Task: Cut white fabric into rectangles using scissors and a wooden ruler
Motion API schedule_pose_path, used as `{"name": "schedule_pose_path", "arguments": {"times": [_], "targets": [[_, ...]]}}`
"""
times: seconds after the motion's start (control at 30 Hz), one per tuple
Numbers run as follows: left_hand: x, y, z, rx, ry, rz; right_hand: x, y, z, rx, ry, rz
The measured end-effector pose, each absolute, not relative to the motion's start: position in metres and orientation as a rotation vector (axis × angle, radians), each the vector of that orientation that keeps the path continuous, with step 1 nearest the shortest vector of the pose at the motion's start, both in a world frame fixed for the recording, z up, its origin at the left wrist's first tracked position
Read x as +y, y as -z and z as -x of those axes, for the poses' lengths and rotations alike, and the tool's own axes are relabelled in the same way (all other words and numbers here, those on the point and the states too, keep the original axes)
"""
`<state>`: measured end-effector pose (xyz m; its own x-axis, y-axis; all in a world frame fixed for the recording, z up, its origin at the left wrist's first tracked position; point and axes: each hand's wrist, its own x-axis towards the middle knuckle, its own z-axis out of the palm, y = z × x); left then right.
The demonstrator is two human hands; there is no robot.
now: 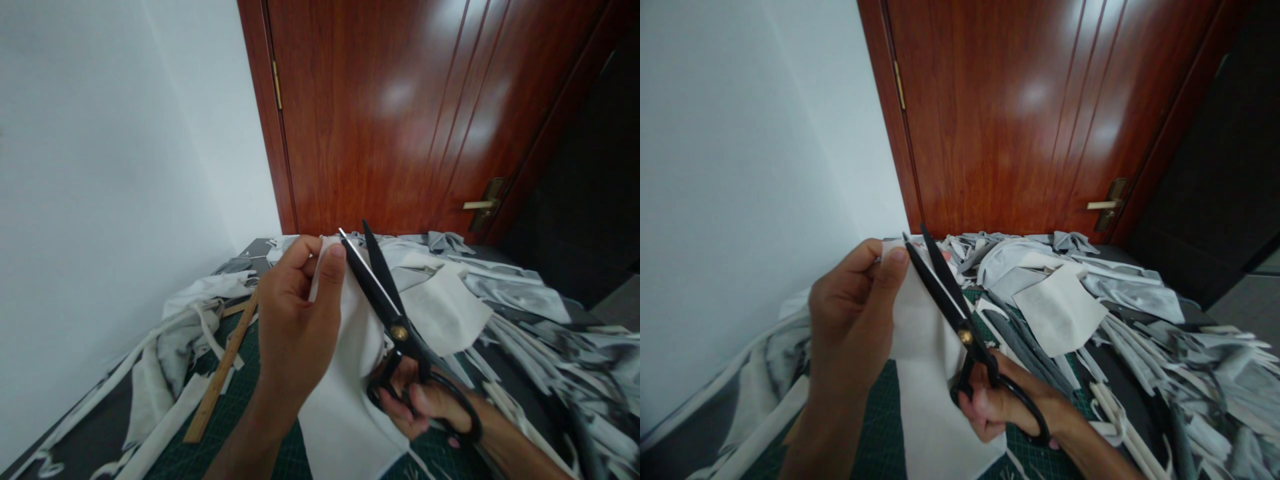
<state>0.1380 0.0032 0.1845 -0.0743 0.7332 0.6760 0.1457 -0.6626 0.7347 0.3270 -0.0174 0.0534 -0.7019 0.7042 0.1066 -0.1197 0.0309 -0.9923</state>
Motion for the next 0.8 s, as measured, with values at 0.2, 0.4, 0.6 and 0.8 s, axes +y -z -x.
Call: {"name": "schedule_pose_path", "arguments": {"times": [0.2, 0.4, 0.6, 0.8], "targets": [[0.0001, -0.1864, -0.1368, 0.923, -1.725, -1.737, -0.0117, -0.0553, -0.3233, -1.735, -1.651, 0.444], [-0.0006, -0.1877, -0.1369, 0.898, -1.743, -1.757, -0.0152, -0.0613, -0.324, -1.659, -1.75, 0.536], [-0.0003, -0.1879, -0.1382, 0.904, -1.703, -1.777, -0.0164, -0.0591, -0.3252, -1.62, -1.737, 0.578], [0.0003, -0.1853, -0.1382, 1.001, -1.723, -1.794, -0.0158, -0.0614, -0.3238, -1.681, -1.557, 0.555]]}}
